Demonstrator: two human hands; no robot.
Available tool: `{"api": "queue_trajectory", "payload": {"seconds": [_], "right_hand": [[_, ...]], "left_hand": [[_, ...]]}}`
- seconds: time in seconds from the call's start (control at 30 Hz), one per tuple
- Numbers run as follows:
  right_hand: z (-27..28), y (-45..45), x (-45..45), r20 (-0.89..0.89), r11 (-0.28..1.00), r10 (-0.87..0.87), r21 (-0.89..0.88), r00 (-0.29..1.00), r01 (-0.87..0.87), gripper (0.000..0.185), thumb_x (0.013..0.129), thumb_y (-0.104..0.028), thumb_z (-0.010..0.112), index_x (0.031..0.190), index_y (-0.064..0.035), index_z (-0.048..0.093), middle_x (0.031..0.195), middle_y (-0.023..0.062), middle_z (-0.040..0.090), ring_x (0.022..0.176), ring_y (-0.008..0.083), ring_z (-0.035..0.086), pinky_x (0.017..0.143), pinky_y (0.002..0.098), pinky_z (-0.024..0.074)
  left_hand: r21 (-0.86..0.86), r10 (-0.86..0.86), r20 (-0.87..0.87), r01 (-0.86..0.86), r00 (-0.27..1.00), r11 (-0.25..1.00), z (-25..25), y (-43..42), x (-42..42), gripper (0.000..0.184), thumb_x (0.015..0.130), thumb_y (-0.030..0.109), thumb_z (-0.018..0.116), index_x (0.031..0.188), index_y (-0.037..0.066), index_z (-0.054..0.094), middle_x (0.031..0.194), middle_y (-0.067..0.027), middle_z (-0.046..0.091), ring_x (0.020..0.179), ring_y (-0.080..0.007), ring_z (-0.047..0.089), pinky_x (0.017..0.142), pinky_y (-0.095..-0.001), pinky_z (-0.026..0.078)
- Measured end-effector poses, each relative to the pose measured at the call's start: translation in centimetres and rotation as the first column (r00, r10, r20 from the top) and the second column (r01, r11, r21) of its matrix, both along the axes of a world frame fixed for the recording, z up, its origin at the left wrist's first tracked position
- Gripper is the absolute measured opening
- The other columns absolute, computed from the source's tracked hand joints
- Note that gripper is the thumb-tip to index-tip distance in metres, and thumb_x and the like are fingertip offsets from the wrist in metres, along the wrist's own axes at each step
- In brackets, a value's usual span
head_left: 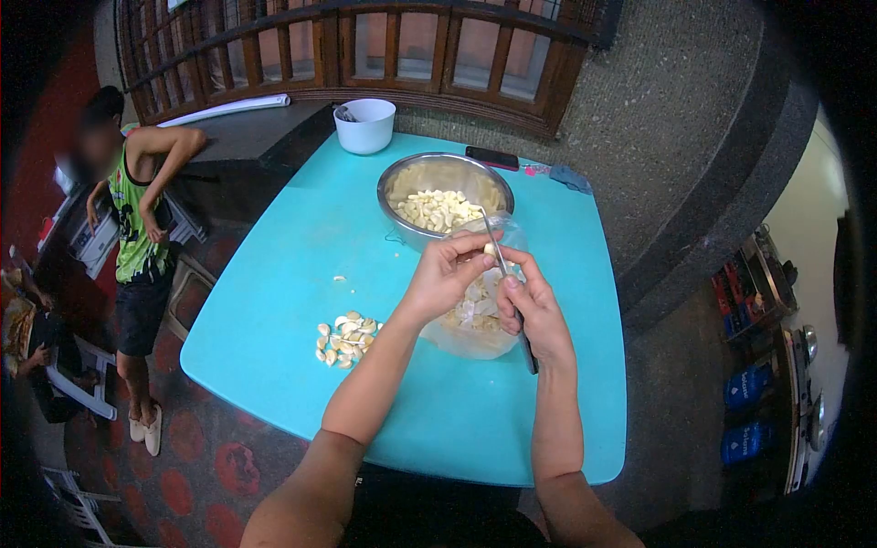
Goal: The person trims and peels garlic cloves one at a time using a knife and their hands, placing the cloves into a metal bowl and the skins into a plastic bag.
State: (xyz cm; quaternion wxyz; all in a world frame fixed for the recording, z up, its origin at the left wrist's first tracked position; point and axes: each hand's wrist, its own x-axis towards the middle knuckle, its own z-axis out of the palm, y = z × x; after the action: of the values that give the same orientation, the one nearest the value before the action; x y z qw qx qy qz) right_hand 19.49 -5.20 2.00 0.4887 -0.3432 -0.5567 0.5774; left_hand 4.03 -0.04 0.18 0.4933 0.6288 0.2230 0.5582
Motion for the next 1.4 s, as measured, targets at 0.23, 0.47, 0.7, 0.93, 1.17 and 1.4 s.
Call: {"api": "queue_trajectory", "payload": {"seconds": [0.23,0.47,0.7,0.93,1.17,1.4], "right_hand": [[-0.53,0.26,0.00,-0.038,1.000,0.002,0.017,0.999,-0.001,0.035,0.095,-0.019,0.045,0.129,-0.0107,0.043,0.059,-0.0048,0.038,0.046,0.0026,0.033,0.042,0.0184,0.0278],[-0.65,0.48,-0.31,-0.067,1.000,-0.019,0.005,0.998,0.019,0.034,0.095,-0.018,0.045,0.128,-0.0105,0.043,0.059,-0.0040,0.040,0.046,0.0029,0.033,0.042,0.0184,0.0284],[-0.66,0.49,0.04,-0.328,0.982,0.121,-0.097,0.937,-0.161,0.037,0.096,-0.019,0.044,0.130,-0.0092,0.038,0.061,-0.0010,0.040,0.045,0.0061,0.036,0.041,0.0201,0.0310],[-0.85,0.84,0.43,-0.340,0.979,0.143,-0.089,0.930,-0.183,0.039,0.096,-0.021,0.044,0.133,-0.0102,0.035,0.062,-0.0006,0.038,0.045,0.0065,0.036,0.041,0.0205,0.0315],[-0.46,0.52,0.39,-0.171,0.990,0.117,-0.063,0.978,-0.129,0.045,0.096,-0.022,0.044,0.138,-0.0118,0.031,0.061,-0.0019,0.039,0.046,0.0050,0.036,0.043,0.0196,0.0318],[-0.36,0.45,0.17,-0.155,0.993,0.096,-0.054,0.983,-0.105,0.040,0.096,-0.020,0.043,0.133,-0.0096,0.035,0.060,-0.0020,0.038,0.046,0.0047,0.035,0.043,0.0195,0.0313]], "left_hand": [[-0.081,-0.025,0.070,0.031,0.997,0.996,0.30,-0.18,-0.04,0.033,0.085,0.004,0.061,0.117,-0.002,0.058,0.109,-0.0098,0.062,0.097,-0.0130,0.059,0.086,-0.0278,0.049],[-0.186,-0.019,0.116,0.041,0.993,0.982,0.13,0.11,-0.22,0.027,0.086,0.007,0.060,0.112,-0.003,0.060,0.103,-0.0107,0.064,0.089,-0.0135,0.062,0.082,-0.0277,0.052],[-0.189,-0.047,0.140,0.073,0.989,0.979,0.06,0.33,-0.70,0.026,0.090,0.008,0.053,0.113,-0.003,0.058,0.100,-0.0096,0.064,0.087,-0.0135,0.062,0.080,-0.0279,0.053],[-0.196,-0.086,0.183,0.122,0.979,0.973,-0.13,0.60,-0.89,0.026,0.089,0.010,0.055,0.113,-0.002,0.058,0.098,-0.0092,0.064,0.087,-0.0127,0.062,0.079,-0.0277,0.053],[-0.179,0.038,0.163,-0.008,0.986,0.984,0.13,0.27,-0.47,0.026,0.085,0.008,0.061,0.109,-0.002,0.060,0.097,-0.0087,0.065,0.085,-0.0136,0.062,0.079,-0.0281,0.052],[-0.083,0.141,0.143,-0.130,0.980,0.988,0.13,0.17,-0.22,0.025,0.081,0.006,0.066,0.105,-0.002,0.062,0.093,-0.0084,0.066,0.082,-0.0116,0.061,0.074,-0.0275,0.052]]}}
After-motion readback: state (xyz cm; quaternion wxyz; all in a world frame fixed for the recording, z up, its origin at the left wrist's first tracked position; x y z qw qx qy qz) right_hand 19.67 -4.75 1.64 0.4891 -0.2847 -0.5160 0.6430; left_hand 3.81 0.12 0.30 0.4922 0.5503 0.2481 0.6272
